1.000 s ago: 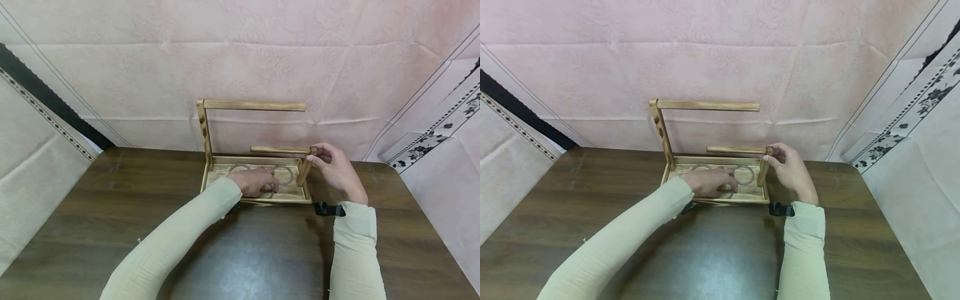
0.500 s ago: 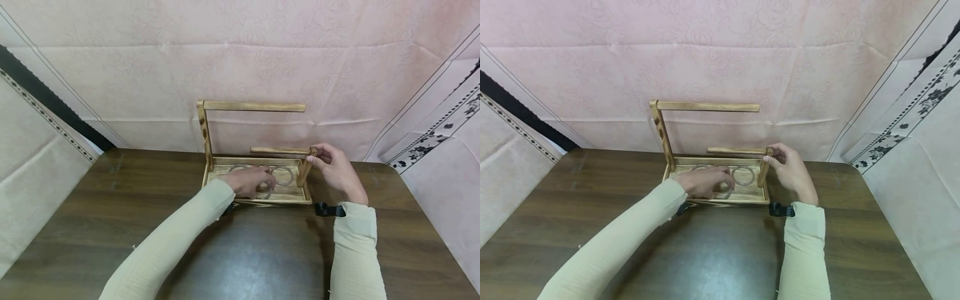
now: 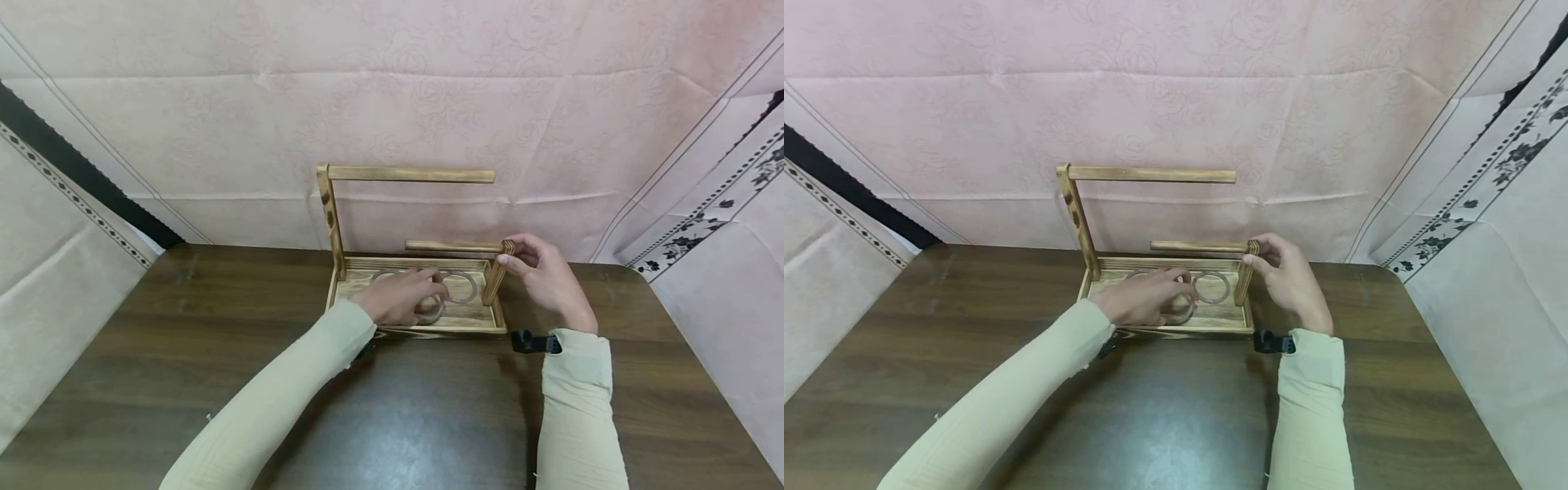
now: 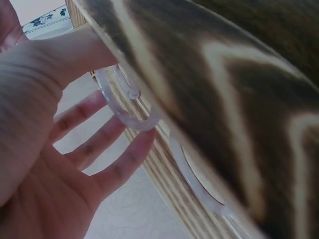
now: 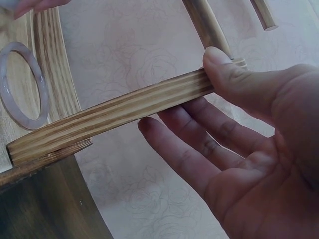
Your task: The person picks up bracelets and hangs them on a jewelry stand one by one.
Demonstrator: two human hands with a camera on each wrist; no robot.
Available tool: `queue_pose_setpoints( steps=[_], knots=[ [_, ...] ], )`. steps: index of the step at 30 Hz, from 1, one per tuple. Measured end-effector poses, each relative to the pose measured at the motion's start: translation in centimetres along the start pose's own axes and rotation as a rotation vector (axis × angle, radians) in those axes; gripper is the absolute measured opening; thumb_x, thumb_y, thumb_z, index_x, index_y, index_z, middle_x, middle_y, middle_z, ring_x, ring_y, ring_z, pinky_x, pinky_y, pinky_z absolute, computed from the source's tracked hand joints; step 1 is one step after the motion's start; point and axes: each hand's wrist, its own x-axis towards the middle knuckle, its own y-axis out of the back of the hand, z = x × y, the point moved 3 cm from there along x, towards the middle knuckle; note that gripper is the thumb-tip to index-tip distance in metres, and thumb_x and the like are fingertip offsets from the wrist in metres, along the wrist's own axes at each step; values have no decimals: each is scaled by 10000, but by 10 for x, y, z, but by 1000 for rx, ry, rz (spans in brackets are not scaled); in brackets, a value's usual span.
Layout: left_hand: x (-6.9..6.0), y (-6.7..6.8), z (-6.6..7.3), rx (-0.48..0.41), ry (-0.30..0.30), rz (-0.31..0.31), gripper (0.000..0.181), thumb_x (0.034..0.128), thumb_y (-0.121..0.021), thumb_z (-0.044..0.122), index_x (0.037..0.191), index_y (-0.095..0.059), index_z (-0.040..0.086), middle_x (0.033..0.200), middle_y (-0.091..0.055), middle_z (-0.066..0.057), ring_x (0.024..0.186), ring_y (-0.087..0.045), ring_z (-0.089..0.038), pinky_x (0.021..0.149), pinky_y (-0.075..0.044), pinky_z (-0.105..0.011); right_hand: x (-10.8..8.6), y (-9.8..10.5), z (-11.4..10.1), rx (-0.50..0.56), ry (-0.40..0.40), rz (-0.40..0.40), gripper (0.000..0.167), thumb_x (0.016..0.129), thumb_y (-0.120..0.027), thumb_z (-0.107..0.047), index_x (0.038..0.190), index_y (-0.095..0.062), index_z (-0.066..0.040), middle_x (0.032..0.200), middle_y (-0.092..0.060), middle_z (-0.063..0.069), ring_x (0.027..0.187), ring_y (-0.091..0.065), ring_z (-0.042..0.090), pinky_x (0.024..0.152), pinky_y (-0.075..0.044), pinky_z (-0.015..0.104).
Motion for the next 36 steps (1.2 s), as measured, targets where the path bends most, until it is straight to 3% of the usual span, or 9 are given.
queue_pose_setpoints(
  steps=[7,15,22,26,29,36],
  knots=[
    [-4,1,-1,-7,-23,73,569,814,-826,111,1325,-633,270,1428,-536,29,1294,-544,-296,1015,-553,-458,1,0,-2,-6,10,3,350,1038,-607,-227,1317,-591,-16,1201,-657,170,1196,-644,315,868,-444,81],
    [-7,-1,-1,-74,8,104,578,826,-826,149,1352,-619,272,1418,-522,27,1268,-548,-258,1005,-556,-464,0,-1,-2,-3,22,0,344,1035,-613,-223,1304,-593,-8,1193,-659,173,1198,-645,322,871,-443,74],
    [-8,-1,-2,-113,19,139,527,846,-829,202,1328,-625,267,1458,-499,-1,1297,-535,-299,962,-570,-515,0,0,-3,-11,18,7,341,1034,-616,-238,1296,-603,-21,1184,-662,160,1195,-646,312,914,-461,145],
    [-7,-2,-2,-109,-4,170,554,820,-837,177,1328,-624,240,1473,-495,-39,1372,-505,-315,1147,-436,-560,0,0,-4,-12,11,7,336,1034,-616,-239,1292,-604,-24,1183,-665,154,1196,-646,304,933,-472,179],
    [-7,-1,-2,-110,-18,191,559,816,-838,182,1329,-623,228,1464,-500,-40,1368,-505,-300,1193,-390,-534,0,1,-4,-13,12,9,336,1034,-616,-232,1291,-600,-15,1182,-664,162,1197,-646,309,914,-462,145],
    [-6,1,1,-172,34,214,577,811,-864,264,1329,-612,294,1461,-491,2,1319,-509,-305,1026,-546,-508,-1,1,-4,-7,22,12,331,1032,-620,-220,1285,-605,-7,1167,-663,169,1168,-653,313,842,-451,74]
  ],
)
